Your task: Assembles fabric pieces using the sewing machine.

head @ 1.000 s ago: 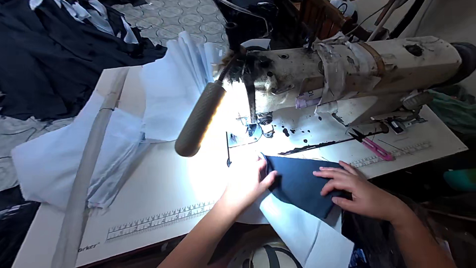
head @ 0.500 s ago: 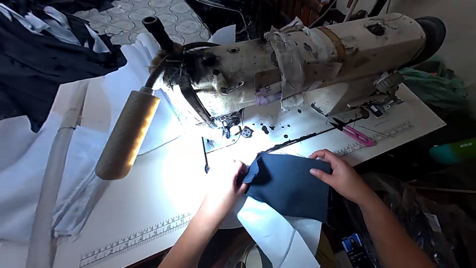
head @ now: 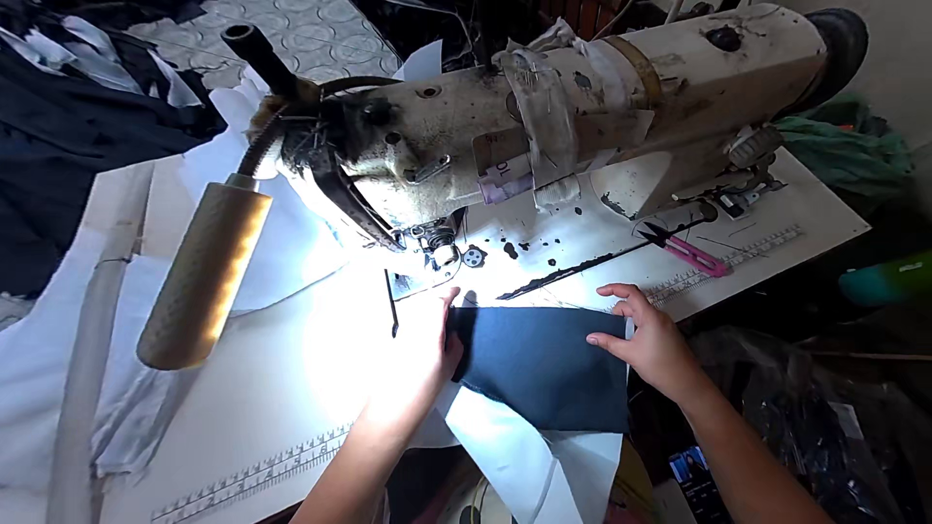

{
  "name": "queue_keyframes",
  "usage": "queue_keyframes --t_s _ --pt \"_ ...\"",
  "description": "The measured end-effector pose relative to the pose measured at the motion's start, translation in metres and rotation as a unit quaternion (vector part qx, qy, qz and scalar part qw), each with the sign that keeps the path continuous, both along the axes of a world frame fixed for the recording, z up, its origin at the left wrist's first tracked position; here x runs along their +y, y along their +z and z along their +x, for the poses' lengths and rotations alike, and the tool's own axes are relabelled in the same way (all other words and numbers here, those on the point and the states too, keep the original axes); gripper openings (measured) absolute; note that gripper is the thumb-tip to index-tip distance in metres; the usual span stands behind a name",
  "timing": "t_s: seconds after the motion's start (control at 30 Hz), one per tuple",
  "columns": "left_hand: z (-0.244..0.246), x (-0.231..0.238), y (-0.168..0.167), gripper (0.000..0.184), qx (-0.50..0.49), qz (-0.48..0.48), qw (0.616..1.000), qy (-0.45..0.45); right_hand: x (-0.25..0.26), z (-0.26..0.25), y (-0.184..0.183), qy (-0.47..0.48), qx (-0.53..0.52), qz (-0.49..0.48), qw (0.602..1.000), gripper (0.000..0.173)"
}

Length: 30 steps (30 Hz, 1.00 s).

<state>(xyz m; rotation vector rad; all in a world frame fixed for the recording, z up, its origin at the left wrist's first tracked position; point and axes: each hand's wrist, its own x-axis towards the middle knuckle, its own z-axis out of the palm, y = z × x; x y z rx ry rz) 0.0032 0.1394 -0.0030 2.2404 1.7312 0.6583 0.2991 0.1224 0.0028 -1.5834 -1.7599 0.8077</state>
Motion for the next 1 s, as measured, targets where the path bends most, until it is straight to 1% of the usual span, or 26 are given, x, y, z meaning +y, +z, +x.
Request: queue_keyframes --t_s 0.03,0.13,0.2,0.3,0.43,0.67,0.77,0.83,0.9,0.93,1.0 --pt "-0.001 0.000 0.000 0.053 -0.003 0.000 1.000 -0.002 0.000 0.002 -0.001 0.006 0.011 0.008 1.000 0.061" --pt "-0.002 -0.001 0.003 0.053 -0.009 -0.016 1.000 0.001 -0.001 0.008 -0.005 0.025 0.053 0.028 0.998 0.051" --pt "-0.004 -0.002 0.002 0.051 -0.019 -0.008 1.000 -0.004 -0.002 0.010 -0.006 0.029 0.069 0.030 0.997 0.048" --pt "-0.007 -0.003 0.000 0.044 -0.039 0.001 0.999 -0.003 -0.004 0.012 -0.005 0.035 0.076 0.027 0.996 0.050" --pt "-0.012 0.000 -0.006 0.043 -0.052 0.024 0.998 0.008 -0.005 0.012 -0.007 0.036 0.085 0.035 0.995 0.049" --pt "-0.011 0.006 0.000 0.051 -0.057 -0.037 0.996 0.049 -0.005 0.011 -0.013 0.037 0.087 0.084 0.992 0.045" --pt "-0.009 0.008 0.004 0.049 -0.052 -0.052 0.995 0.067 -0.006 0.009 -0.014 0.032 0.090 0.091 0.991 0.044" --pt "-0.008 0.008 0.010 0.045 -0.048 -0.087 0.992 0.077 -0.005 0.009 -0.013 0.030 0.087 0.091 0.992 0.042" --pt "-0.008 0.007 0.012 0.033 -0.036 -0.101 0.992 0.068 -0.005 0.009 -0.013 0.030 0.084 0.094 0.992 0.039" --pt "-0.008 0.006 0.011 0.028 -0.024 -0.091 0.994 0.061 -0.005 0.009 -0.014 0.033 0.082 0.097 0.991 0.037" --pt "-0.008 0.002 0.002 0.022 0.009 -0.006 0.999 0.043 -0.003 0.010 -0.014 0.051 0.067 0.112 0.990 0.027"
